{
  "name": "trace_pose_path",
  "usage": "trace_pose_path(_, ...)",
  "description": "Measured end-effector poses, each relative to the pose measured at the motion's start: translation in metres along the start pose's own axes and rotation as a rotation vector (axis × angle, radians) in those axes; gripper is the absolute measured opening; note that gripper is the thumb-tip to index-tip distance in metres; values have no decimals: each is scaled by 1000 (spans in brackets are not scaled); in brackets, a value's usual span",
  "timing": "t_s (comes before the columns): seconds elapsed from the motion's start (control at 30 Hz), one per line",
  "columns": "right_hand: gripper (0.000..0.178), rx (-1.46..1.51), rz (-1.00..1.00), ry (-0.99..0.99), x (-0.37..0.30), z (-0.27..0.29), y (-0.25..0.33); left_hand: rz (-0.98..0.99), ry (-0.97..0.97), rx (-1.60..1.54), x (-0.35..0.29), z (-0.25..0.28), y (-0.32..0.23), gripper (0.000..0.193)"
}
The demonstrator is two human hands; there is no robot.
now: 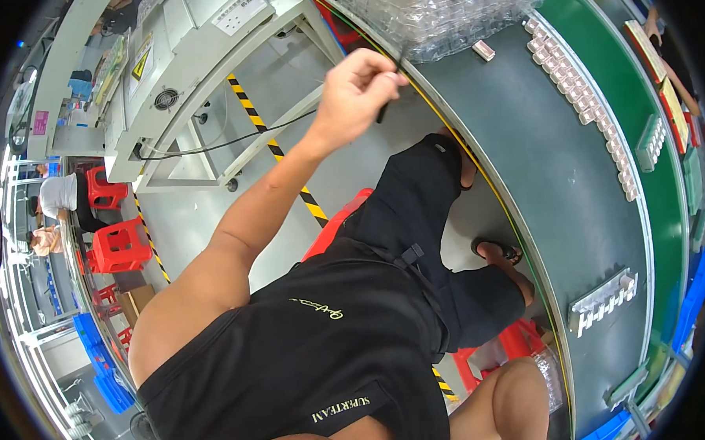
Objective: Assembling small electronic components into plastic trays on a factory production line.
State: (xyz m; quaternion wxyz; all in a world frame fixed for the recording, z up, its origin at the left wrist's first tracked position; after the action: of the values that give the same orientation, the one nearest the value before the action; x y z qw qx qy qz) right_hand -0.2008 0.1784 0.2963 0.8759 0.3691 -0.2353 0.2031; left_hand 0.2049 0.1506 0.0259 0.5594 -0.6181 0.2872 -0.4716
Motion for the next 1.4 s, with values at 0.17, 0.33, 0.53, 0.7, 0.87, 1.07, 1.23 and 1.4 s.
trace_pose_path(0.17, 17, 103, 99, -80, 16, -16, -19, 250, -266, -171, -6, 62, 47, 17)
trace_pose_path(0.33, 19, 217, 79, -61, 33, -17, -27, 412, -441, -103, 21, 146, 132, 26)
trace_pose_path(0.53, 15, 17, -17, -27, 45, -14, -53, 474, -598, 719, 99, 274, 164, 30)
trace_pose_path(0.7, 33, -54, -303, -174, 20, -5, -129, 556, -631, 1056, 165, 292, 165, 31)
trace_pose_path(0.87, 32, -11, -701, -469, -69, -36, -178, 629, -616, 1194, 184, 349, 199, 31)
trace_pose_path(1.07, 27, -85, -1140, -489, -94, -62, -214, 675, -519, 1340, 210, 381, 211, 33)
trace_pose_path(1.23, 28, -81, -1200, -520, -102, -66, -234, 596, -539, 1441, 197, 355, 191, 33)
trace_pose_path(1.4, 28, -19, -1189, -519, -107, -78, -239, 385, -592, 1009, 128, 267, 204, 32)
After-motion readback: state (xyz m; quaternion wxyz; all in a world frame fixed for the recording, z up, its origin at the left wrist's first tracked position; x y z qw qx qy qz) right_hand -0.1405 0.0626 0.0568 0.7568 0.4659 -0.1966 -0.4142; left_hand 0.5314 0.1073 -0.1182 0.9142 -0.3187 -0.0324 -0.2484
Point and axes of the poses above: each hand's wrist, its own x-axis towards the middle knuckle, its own z-axis out of the back of the hand, y = z × x, the point moved 5 cm from there along x, towards the middle knuckle, and after that the axes turned 12 degrees about y, right-handed, at the moved point
